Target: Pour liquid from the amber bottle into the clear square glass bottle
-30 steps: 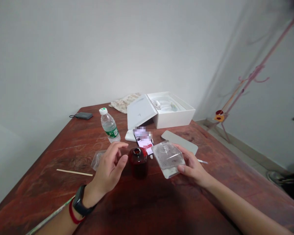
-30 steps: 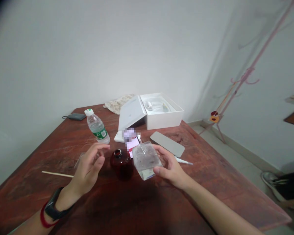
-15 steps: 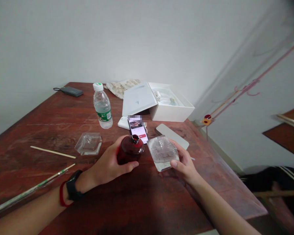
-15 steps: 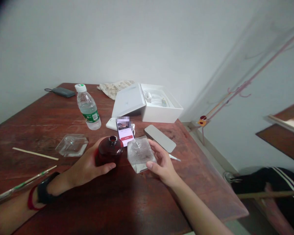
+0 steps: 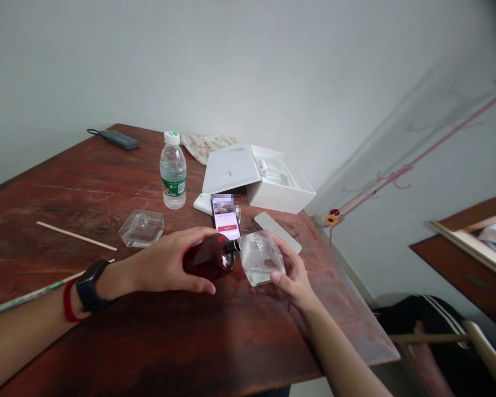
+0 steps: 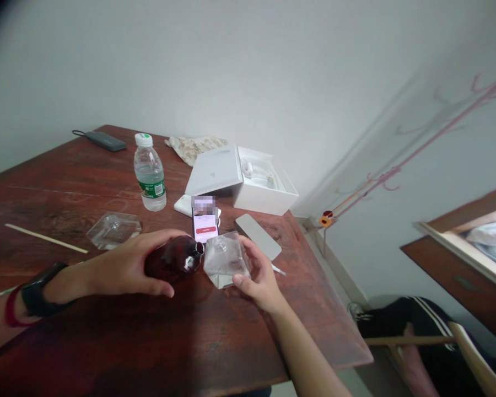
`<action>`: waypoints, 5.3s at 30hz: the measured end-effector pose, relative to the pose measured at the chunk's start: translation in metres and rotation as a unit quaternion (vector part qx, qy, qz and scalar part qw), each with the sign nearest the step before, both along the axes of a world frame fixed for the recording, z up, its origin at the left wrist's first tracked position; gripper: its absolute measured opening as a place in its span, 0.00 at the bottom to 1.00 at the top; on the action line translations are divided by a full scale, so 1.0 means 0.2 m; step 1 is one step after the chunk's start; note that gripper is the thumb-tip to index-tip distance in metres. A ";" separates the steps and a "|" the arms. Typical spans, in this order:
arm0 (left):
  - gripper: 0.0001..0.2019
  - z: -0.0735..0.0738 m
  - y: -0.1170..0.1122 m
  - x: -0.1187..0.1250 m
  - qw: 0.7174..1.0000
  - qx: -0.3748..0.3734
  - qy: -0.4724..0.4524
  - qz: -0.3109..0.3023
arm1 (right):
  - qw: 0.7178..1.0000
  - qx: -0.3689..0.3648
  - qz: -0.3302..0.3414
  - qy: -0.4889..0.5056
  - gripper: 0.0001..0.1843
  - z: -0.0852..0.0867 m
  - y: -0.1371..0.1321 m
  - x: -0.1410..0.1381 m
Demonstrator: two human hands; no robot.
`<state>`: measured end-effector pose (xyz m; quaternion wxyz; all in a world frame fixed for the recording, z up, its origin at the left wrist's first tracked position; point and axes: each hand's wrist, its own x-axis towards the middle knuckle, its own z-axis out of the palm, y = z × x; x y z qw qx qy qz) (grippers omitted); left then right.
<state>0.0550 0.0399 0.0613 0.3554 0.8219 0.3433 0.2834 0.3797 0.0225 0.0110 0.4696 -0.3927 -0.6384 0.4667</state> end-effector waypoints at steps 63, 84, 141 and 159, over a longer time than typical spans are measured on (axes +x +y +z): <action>0.39 -0.08 -0.27 -0.09 0.982 0.001 -0.082 0.172 | 0.940 0.187 0.147 -0.242 0.47 0.38 0.16 -0.03; 0.42 -0.13 -0.27 -0.22 0.975 0.016 -0.051 0.216 | 0.926 0.246 0.155 -0.239 0.42 0.36 0.23 -0.21; 0.43 -0.20 -0.27 -0.21 0.972 0.029 -0.008 0.232 | 0.897 0.296 0.141 -0.296 0.43 0.40 0.21 -0.21; 0.43 -0.20 -0.27 -0.22 0.975 0.039 -0.009 0.217 | 0.882 0.321 0.146 -0.313 0.43 0.43 0.20 -0.21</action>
